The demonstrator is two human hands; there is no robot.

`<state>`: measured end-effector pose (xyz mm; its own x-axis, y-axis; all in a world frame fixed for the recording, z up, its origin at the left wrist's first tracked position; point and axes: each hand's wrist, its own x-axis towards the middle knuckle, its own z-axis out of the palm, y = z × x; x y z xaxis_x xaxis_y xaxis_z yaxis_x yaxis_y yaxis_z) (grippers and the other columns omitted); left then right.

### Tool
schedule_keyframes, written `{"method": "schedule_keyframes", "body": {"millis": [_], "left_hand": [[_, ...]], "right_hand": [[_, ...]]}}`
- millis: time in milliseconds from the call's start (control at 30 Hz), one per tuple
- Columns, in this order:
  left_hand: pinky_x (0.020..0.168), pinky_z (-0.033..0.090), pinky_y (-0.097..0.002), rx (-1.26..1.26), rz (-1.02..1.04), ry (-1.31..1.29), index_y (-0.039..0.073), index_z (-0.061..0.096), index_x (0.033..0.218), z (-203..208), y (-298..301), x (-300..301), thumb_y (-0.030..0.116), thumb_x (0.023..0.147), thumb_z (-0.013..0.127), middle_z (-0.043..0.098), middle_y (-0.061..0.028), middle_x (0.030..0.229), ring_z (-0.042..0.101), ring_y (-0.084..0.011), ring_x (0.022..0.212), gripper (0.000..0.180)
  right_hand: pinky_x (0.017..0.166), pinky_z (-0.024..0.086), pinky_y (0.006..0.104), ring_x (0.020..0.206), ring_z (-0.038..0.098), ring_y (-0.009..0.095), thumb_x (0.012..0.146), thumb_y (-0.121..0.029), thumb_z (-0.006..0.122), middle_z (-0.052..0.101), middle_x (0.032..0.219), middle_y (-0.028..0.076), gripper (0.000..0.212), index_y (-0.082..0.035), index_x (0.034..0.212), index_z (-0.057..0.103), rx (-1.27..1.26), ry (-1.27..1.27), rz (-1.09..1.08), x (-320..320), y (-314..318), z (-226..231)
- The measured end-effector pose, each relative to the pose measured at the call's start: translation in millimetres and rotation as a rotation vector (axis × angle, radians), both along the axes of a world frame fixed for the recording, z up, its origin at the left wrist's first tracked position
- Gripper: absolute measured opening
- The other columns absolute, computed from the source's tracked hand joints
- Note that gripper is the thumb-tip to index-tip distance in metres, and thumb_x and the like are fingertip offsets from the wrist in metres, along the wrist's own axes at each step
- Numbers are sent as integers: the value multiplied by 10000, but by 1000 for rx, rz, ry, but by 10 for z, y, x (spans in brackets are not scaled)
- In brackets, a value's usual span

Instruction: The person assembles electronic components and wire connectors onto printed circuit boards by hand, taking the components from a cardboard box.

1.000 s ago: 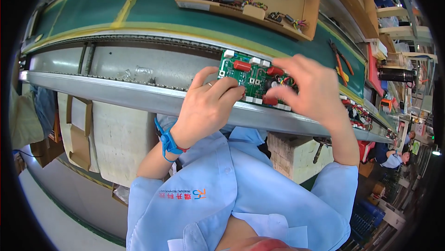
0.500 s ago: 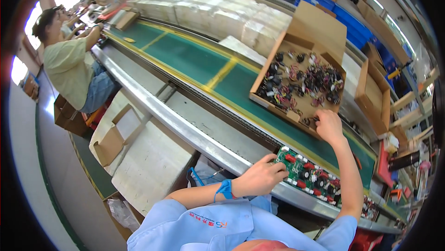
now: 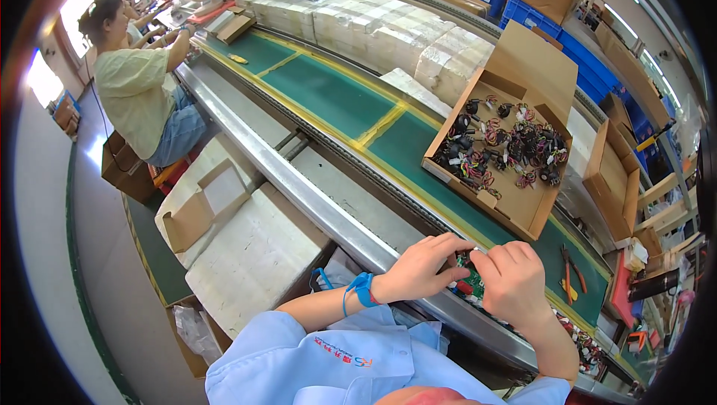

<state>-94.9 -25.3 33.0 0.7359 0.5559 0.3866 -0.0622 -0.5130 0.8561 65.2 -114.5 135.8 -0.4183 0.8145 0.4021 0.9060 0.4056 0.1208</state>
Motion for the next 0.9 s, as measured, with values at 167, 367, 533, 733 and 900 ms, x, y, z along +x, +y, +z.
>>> {"method": "schedule_keyframes", "body": {"millis": [167, 367, 533, 733, 900], "left_hand": [[780, 554, -346, 29, 82, -84, 47, 636, 1215, 51, -100, -19, 66, 809, 762, 618, -94, 1024, 665, -250, 921, 425], [767, 560, -361, 16, 0, -56, 42, 657, 1169, 7, -78, -33, 39, 818, 743, 642, -117, 1038, 659, -312, 903, 361], [781, 558, -364, -36, -28, 11, 46, 655, 1191, -51, -69, -43, 22, 831, 721, 642, -123, 1053, 661, -308, 929, 367], [857, 542, -322, -828, -285, -217, -14, 609, 1245, -179, -155, 8, 102, 966, 644, 667, -96, 1109, 664, -181, 982, 304], [969, 490, -309, -1167, -406, -293, 28, 512, 1356, -121, -225, 18, 123, 967, 664, 622, -64, 1210, 598, -140, 1119, 428]], "right_hand": [[717, 498, 371, 675, 591, 248, 693, -103, 644, 540, 697, 72, 232, -10, 904, 672, 17, -35, 20, -30, -25, -32], [706, 495, 366, 681, 598, 242, 679, -98, 651, 558, 708, 68, 246, -15, 909, 680, -45, -38, -19, 21, -50, -57], [695, 496, 376, 732, 640, 266, 701, -57, 677, 658, 802, 93, 200, -20, 897, 685, -47, 37, -33, 107, -82, -176], [682, 544, 351, 799, 663, 258, 687, -105, 677, 686, 903, 99, 394, -20, 1071, 710, 116, 40, -60, 67, -296, -396], [630, 547, 336, 773, 664, 262, 726, -108, 713, 674, 933, 107, 389, -48, 1110, 717, 92, 197, -64, -34, -414, -372]]}}
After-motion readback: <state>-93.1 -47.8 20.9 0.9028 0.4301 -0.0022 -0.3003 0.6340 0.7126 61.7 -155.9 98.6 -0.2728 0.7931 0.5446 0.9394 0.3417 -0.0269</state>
